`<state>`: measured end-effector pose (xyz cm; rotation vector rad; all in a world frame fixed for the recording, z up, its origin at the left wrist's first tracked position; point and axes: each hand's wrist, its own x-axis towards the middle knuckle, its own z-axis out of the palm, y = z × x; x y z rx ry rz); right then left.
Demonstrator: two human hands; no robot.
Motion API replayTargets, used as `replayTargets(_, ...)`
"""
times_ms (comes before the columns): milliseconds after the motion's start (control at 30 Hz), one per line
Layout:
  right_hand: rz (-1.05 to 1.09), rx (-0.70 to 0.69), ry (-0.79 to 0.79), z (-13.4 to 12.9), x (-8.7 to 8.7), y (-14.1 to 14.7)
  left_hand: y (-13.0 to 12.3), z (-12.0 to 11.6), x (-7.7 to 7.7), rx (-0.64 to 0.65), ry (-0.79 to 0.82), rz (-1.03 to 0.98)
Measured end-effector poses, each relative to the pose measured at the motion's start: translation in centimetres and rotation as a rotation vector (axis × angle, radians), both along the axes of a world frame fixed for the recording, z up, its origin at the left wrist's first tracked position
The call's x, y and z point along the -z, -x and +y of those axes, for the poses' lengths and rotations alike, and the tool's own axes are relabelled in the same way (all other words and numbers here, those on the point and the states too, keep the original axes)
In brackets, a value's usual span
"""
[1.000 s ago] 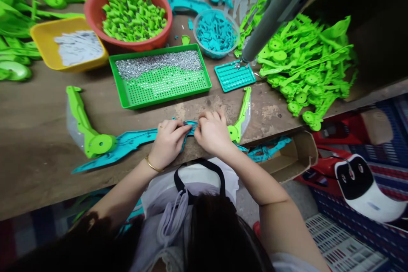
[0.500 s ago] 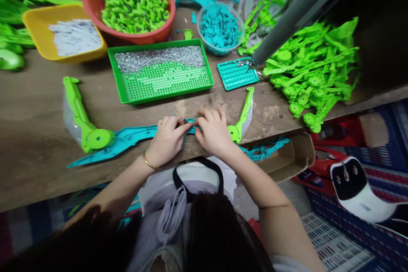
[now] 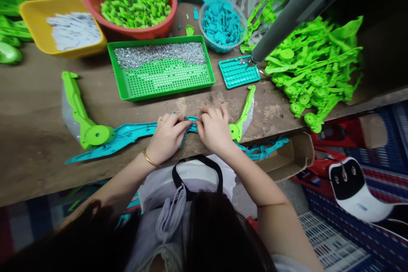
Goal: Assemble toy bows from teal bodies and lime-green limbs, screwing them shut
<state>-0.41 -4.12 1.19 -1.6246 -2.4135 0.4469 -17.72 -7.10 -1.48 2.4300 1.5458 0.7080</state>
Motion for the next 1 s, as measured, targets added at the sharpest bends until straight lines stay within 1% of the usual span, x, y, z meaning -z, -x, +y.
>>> replayTargets(133,-0.004,-0.012,0.039,0.2,-0.2,-0.1,-0.2,0.1,-0.1,-0.025,0.033,0.019)
replayTargets(267,-0.036,0.006,0.065,0.3,-0.2,0.1,-0.4,0.1,-0.2,-0.039,0.062,0.034)
replayTargets(367,-0.065,0.022,0.071,0.2,-0.4,0.4,-0.6,0.2,-0.2,-0.066,0.046,0.042)
replayTargets(600,-0.185,-0.006,0.118,0.4,-1.2,0.6,-1.0,0.2,-0.1,-0.108,-0.030,0.078)
replayTargets(767,-0.299,-0.025,0.111,0.7,-1.4,1.2,-1.3,0.3,-0.2,-0.100,-0.025,0.124)
replayTargets(900,-0.400,-0.035,0.115,0.9,-1.5,1.8,-1.3,0.3,-0.2,-0.082,-0.068,0.110)
replayTargets(1000,-0.391,-0.031,0.117,0.7,-1.4,1.7,-1.2,0.2,-0.2,-0.088,-0.077,0.095)
